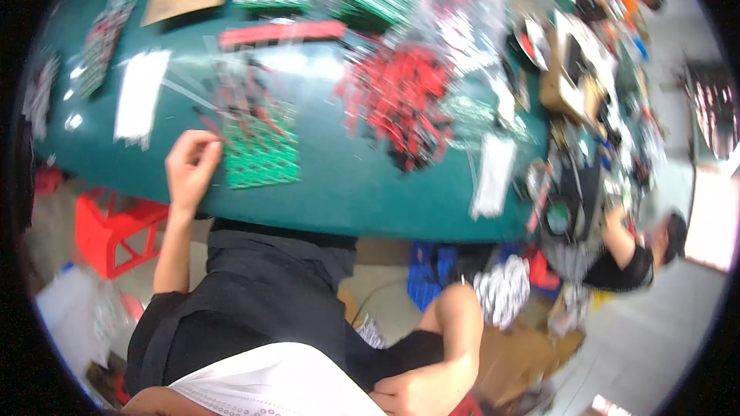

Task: Assembling LED light modules by inserting wiring and small components into a plastic grid structure.

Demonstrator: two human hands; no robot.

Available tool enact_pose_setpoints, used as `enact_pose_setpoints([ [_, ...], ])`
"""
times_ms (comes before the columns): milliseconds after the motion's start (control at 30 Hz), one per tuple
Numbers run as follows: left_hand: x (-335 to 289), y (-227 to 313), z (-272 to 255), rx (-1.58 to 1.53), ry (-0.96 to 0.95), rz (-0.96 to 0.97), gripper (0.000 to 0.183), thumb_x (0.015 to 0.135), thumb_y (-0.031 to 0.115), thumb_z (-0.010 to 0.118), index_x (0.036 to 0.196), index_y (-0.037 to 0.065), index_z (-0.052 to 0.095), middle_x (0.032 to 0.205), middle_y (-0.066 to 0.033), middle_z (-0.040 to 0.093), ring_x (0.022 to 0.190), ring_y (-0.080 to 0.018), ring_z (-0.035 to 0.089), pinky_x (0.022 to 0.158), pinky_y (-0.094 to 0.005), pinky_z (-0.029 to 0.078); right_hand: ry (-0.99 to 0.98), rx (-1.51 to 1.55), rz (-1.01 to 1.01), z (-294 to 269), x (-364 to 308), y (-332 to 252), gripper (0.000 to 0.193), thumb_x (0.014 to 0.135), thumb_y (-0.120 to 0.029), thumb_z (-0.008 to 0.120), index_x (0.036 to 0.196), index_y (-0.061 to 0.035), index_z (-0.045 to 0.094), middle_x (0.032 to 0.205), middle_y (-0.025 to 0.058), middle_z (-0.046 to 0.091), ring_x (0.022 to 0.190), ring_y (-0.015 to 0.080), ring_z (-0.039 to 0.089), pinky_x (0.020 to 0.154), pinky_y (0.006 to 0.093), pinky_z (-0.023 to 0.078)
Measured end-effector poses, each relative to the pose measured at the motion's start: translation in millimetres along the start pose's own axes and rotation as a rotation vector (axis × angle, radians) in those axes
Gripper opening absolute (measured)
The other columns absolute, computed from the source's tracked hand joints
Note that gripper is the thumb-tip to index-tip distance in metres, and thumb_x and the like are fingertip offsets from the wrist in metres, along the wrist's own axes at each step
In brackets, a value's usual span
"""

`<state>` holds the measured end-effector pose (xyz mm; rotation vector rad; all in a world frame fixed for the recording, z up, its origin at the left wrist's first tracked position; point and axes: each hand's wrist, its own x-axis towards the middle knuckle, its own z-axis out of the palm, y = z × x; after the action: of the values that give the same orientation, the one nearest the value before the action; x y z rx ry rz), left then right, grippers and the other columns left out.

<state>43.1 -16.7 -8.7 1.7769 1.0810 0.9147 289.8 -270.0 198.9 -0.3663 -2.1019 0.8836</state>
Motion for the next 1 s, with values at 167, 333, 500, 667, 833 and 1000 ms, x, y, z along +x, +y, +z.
enact_pose_setpoints([
  [167,-11,2,-4,-0.015,0.002,0.063,0.008,0.085,0.008,0.070,0.090,0.004,0.067,0.084,-0.0056,0.064,0.071,-0.0132,0.063,0.063,-0.0252,0.052,0.415,-0.528,0.616,-8,-112,27,0.029,0.086,-0.017,0.033,0.087,-0.0025,0.057,0.075,0.0067,0.056,0.058,0.0193,0.052,0.052,0.0293,0.039],
  [333,-10,14,-52,-0.008,-0.017,0.072,0.009,0.085,0.010,0.068,0.092,0.004,0.065,0.083,-0.0052,0.064,0.068,-0.0143,0.061,0.062,-0.0280,0.051,0.722,-1.345,1.572,-41,-253,88,0.030,0.097,-0.027,0.059,0.109,0.0003,0.062,0.099,0.0139,0.065,0.083,0.0253,0.063,0.078,0.0346,0.052],
  [500,32,4,-133,0.326,0.177,-0.073,0.014,0.084,0.014,0.064,0.092,0.004,0.066,0.085,-0.0111,0.067,0.076,-0.0219,0.068,0.070,-0.0335,0.054,0.501,-1.579,1.583,-35,-210,113,0.034,0.087,-0.030,0.065,0.084,0.0033,0.066,0.077,0.0233,0.066,0.062,0.0397,0.063,0.058,0.0472,0.052],
  [667,66,-21,-178,0.587,0.178,-0.148,0.017,0.083,0.018,0.063,0.090,0.003,0.066,0.084,-0.0111,0.067,0.077,-0.0236,0.067,0.069,-0.0354,0.054,0.448,-1.604,1.687,-56,-227,136,0.037,0.085,-0.035,0.067,0.083,0.0013,0.068,0.075,0.0232,0.067,0.065,0.0375,0.067,0.058,0.0455,0.054],
  [833,88,-47,-168,0.853,0.051,-0.247,0.021,0.081,0.029,0.065,0.085,0.008,0.066,0.084,-0.0130,0.068,0.082,-0.0330,0.067,0.070,-0.0436,0.054,0.532,-1.604,1.539,-81,-223,174,0.035,0.086,-0.034,0.066,0.084,0.0012,0.067,0.075,0.0221,0.067,0.065,0.0363,0.066,0.058,0.0446,0.053],
  [1000,91,-47,-160,0.852,-0.046,-0.291,0.039,0.078,0.042,0.069,0.080,0.004,0.065,0.082,-0.0143,0.068,0.080,-0.0349,0.067,0.068,-0.0459,0.053,0.547,-1.629,1.413,-107,-227,190,0.034,0.087,-0.033,0.065,0.084,0.0012,0.067,0.075,0.0211,0.066,0.065,0.0351,0.065,0.057,0.0437,0.052],
])
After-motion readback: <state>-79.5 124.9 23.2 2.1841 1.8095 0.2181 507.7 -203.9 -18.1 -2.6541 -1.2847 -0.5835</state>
